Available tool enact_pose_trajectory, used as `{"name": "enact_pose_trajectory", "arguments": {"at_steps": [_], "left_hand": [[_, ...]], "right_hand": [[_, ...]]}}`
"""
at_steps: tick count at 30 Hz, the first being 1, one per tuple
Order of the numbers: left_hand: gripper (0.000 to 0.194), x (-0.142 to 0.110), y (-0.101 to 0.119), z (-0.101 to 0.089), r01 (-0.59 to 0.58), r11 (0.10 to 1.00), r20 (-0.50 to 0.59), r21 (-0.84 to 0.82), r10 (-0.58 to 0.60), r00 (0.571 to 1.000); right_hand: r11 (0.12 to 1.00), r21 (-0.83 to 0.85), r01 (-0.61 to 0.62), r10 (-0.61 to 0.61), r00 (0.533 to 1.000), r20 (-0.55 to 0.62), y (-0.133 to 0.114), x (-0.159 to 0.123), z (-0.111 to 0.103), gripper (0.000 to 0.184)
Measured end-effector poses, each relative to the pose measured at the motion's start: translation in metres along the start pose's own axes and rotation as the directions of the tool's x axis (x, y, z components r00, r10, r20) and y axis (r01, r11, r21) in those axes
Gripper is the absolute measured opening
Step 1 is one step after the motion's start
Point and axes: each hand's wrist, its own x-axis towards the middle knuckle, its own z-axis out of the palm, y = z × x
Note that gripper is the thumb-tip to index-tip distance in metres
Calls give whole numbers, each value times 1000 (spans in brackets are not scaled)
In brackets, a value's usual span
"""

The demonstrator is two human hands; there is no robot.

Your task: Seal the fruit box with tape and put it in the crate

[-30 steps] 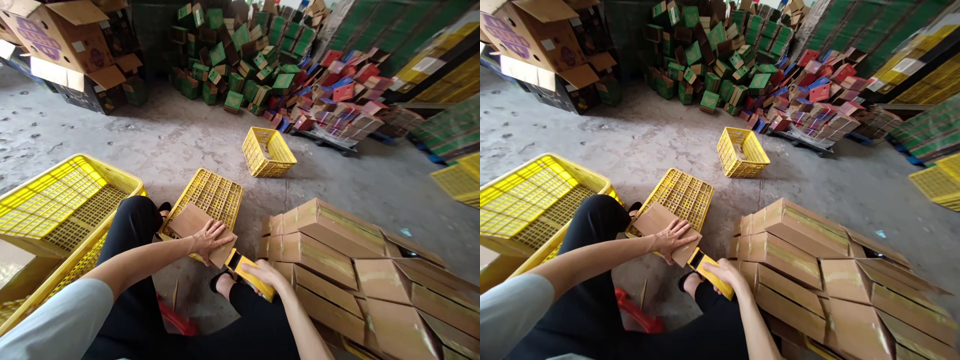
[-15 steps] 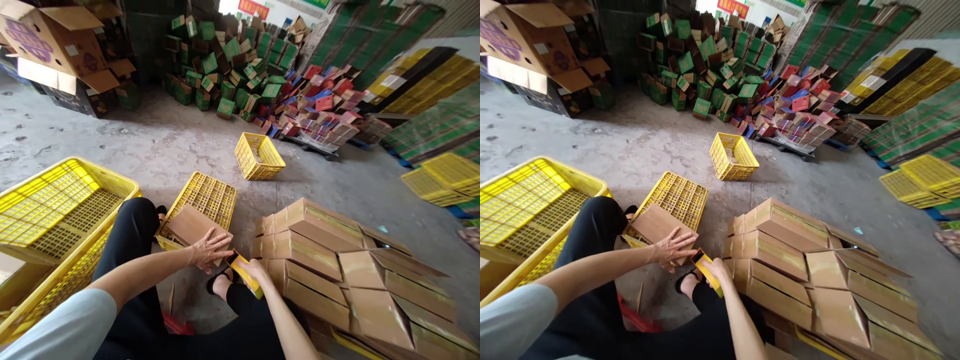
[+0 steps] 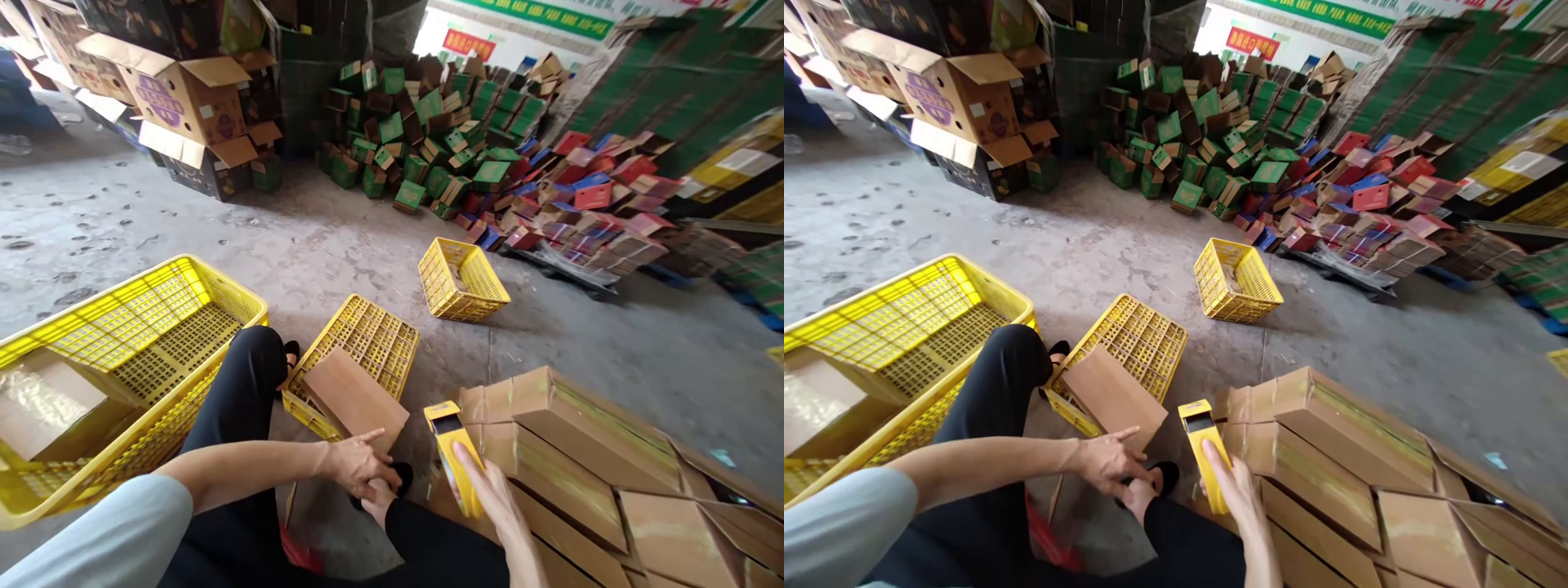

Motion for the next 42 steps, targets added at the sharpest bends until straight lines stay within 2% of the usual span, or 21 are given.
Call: {"name": "enact_pose_trajectory", "arguments": {"at_steps": [1,2,3,4,5,6,7,8,9,11,15,20,22,25,30,34,38,42], "left_hand": [[56,-1,2,-8,74,986,-84,-150,-88,993],[60,-2,4,-18,144,935,-167,-325,-207,964],[64,-3,5,-29,190,838,-226,-512,-344,911],[68,-4,5,-41,201,699,-243,-686,-480,843],[71,-6,5,-53,180,535,-201,-825,-577,792],[70,-8,6,-65,136,389,-152,-911,-623,767],[67,-10,7,-76,105,276,-103,-955,-646,757],[63,-12,8,-85,87,200,-63,-976,-641,765],[59,-15,10,-92,81,144,-28,-986,-629,777],[50,-20,15,-101,85,90,15,-992,-593,805],[39,-25,23,-105,79,25,52,-997,-552,832],[50,-19,25,-101,105,-67,123,-992,-427,896],[54,-15,23,-100,119,-82,142,-989,-399,906],[58,-9,22,-98,132,-46,139,-990,-440,887],[66,-5,24,-98,85,121,3,-989,-563,827],[70,-2,24,-99,112,209,-34,-971,-588,808],[65,4,19,-97,163,204,0,-965,-623,782],[53,10,12,-91,200,131,61,-971,-673,737]], "right_hand": [[997,71,12,-10,1000,-26,-5,-4,4,67],[992,121,33,-30,999,-26,-11,-9,8,68],[986,155,56,-56,998,-6,-18,-12,13,69],[981,176,78,-86,996,35,-25,-15,17,71],[977,186,102,-117,990,74,-32,-18,21,72],[974,190,126,-149,983,109,-39,-20,24,73],[970,192,150,-178,974,139,-45,-22,26,74],[966,195,170,-203,966,162,-50,-23,27,74],[962,200,184,-220,959,177,-53,-25,28,73],[958,209,196,-236,953,188,-57,-28,28,71],[955,229,188,-229,958,170,-58,-34,27,68],[959,222,178,-216,962,164,-58,-39,27,68],[962,208,179,-217,960,176,-59,-40,28,68],[963,198,182,-220,957,191,-59,-39,27,68],[970,176,170,-204,959,196,-54,-36,26,69],[972,183,148,-186,959,213,-47,-32,25,69],[973,188,134,-181,948,260,-44,-30,24,66],[981,166,98,-144,945,293,-42,-30,25,63]]}}
